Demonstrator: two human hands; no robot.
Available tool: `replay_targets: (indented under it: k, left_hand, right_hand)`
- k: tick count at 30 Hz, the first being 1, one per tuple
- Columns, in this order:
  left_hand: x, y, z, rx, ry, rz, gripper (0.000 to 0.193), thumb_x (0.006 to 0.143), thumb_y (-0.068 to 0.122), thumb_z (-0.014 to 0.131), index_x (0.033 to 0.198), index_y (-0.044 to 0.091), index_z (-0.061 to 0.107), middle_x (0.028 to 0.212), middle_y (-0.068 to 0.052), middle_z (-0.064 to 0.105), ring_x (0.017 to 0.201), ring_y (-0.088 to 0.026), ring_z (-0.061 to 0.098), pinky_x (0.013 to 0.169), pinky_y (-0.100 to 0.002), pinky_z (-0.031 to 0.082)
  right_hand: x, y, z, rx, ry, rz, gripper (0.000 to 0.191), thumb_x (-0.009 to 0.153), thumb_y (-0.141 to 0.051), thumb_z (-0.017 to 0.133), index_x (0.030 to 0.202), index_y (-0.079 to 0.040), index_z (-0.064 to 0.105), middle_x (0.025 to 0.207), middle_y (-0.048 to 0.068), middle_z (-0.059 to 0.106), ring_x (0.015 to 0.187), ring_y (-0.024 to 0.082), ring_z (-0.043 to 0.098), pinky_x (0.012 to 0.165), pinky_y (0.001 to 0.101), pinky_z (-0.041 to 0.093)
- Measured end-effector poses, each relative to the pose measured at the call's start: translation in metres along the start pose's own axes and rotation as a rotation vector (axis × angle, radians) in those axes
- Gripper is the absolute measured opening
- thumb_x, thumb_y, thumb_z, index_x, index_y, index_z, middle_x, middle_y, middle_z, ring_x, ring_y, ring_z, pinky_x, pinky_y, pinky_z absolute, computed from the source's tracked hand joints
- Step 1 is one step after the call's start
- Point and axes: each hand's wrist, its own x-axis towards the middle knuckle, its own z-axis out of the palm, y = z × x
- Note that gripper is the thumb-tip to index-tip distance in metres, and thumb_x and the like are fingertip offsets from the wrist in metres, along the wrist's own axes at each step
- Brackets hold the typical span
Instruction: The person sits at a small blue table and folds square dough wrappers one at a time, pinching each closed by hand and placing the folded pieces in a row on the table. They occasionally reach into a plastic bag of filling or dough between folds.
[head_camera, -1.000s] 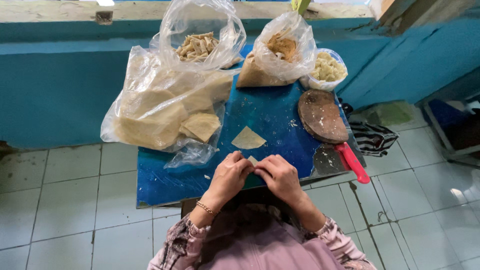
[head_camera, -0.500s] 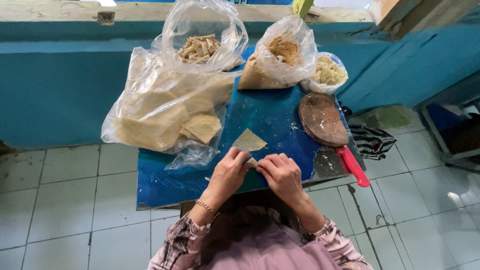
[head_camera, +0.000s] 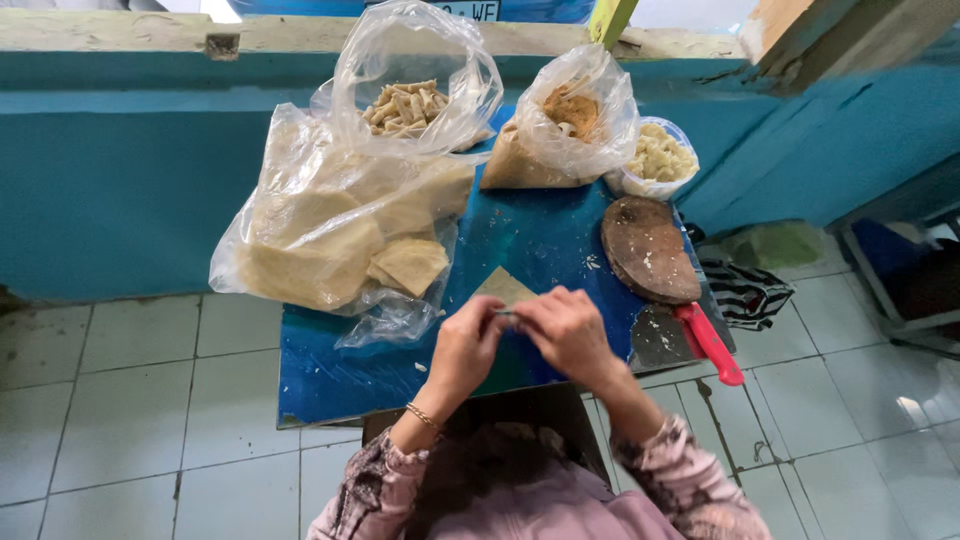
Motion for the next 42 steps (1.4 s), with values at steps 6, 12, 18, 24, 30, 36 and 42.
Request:
replay_targets:
  k: [6, 12, 18, 24, 30, 36, 42]
  left_hand:
    - [0.001, 0.007, -0.013, 0.242, 0.028, 0.29, 0.03, 0.091, 0.014, 0.071, 0.119, 0.007, 0.064, 0.121, -0.015, 0.065, 0.111, -0.035, 0.061, 0.091, -0.047, 0.051]
    - [-0.008, 0.01, -0.009, 0.575, -0.103, 0.366, 0.038, 0.085, 0.023, 0.073, 0.119, 0.009, 0.066, 0.126, -0.009, 0.06, 0.124, -0.029, 0.053, 0.105, -0.052, 0.039]
    - [-0.014, 0.01, -0.012, 0.559, -0.107, 0.39, 0.037, 0.086, 0.022, 0.073, 0.119, 0.008, 0.065, 0.126, -0.012, 0.059, 0.124, -0.031, 0.053, 0.106, -0.054, 0.038]
    - [-0.008, 0.012, -0.01, 0.535, -0.112, 0.372, 0.036, 0.084, 0.021, 0.075, 0.116, 0.008, 0.065, 0.125, -0.013, 0.059, 0.122, -0.032, 0.053, 0.106, -0.052, 0.039]
    - [-0.011, 0.012, -0.01, 0.533, -0.096, 0.363, 0.036, 0.084, 0.021, 0.075, 0.116, 0.008, 0.065, 0.125, -0.013, 0.06, 0.122, -0.032, 0.054, 0.105, -0.052, 0.04]
    - [-0.009, 0.012, -0.012, 0.522, -0.102, 0.365, 0.036, 0.084, 0.019, 0.075, 0.117, 0.008, 0.066, 0.125, -0.013, 0.06, 0.122, -0.031, 0.055, 0.105, -0.051, 0.041]
    - [-0.01, 0.014, -0.012, 0.539, -0.092, 0.373, 0.036, 0.084, 0.019, 0.075, 0.117, 0.008, 0.065, 0.125, -0.013, 0.06, 0.121, -0.032, 0.055, 0.105, -0.052, 0.041]
  right_hand:
    - [0.118, 0.052, -0.002, -0.318, 0.117, -0.129, 0.003, 0.099, -0.016, 0.07, 0.101, -0.014, 0.07, 0.083, 0.006, 0.066, 0.08, 0.029, 0.064, 0.073, 0.0433, 0.046]
    - [0.248, 0.105, 0.062, -0.327, 0.438, -0.198, 0.037, 0.099, -0.018, 0.064, 0.131, 0.0, 0.068, 0.117, 0.014, 0.07, 0.099, 0.029, 0.068, 0.077, 0.0432, 0.051]
    - [0.221, 0.229, 0.042, -0.364, 0.081, 0.33, 0.02, 0.102, -0.025, 0.062, 0.101, -0.015, 0.079, 0.104, 0.015, 0.075, 0.101, 0.037, 0.07, 0.085, 0.0493, 0.055]
    - [0.184, 0.276, 0.041, -0.431, -0.42, 0.623, 0.036, 0.085, -0.056, 0.074, 0.104, -0.026, 0.082, 0.106, 0.015, 0.075, 0.1, 0.038, 0.069, 0.089, 0.0502, 0.053]
    - [0.194, 0.286, 0.059, -0.282, -0.404, 0.7, 0.026, 0.084, -0.044, 0.074, 0.101, -0.026, 0.082, 0.105, 0.012, 0.078, 0.103, 0.035, 0.071, 0.094, 0.0456, 0.055]
    - [0.201, 0.298, 0.059, -0.41, -0.292, 0.644, 0.017, 0.084, -0.032, 0.072, 0.098, -0.024, 0.078, 0.101, 0.014, 0.074, 0.094, 0.036, 0.071, 0.081, 0.0507, 0.055]
    - [0.192, 0.295, 0.034, -0.294, -0.139, 0.642, 0.015, 0.087, -0.036, 0.076, 0.096, -0.024, 0.08, 0.1, 0.011, 0.075, 0.097, 0.036, 0.069, 0.083, 0.0485, 0.054]
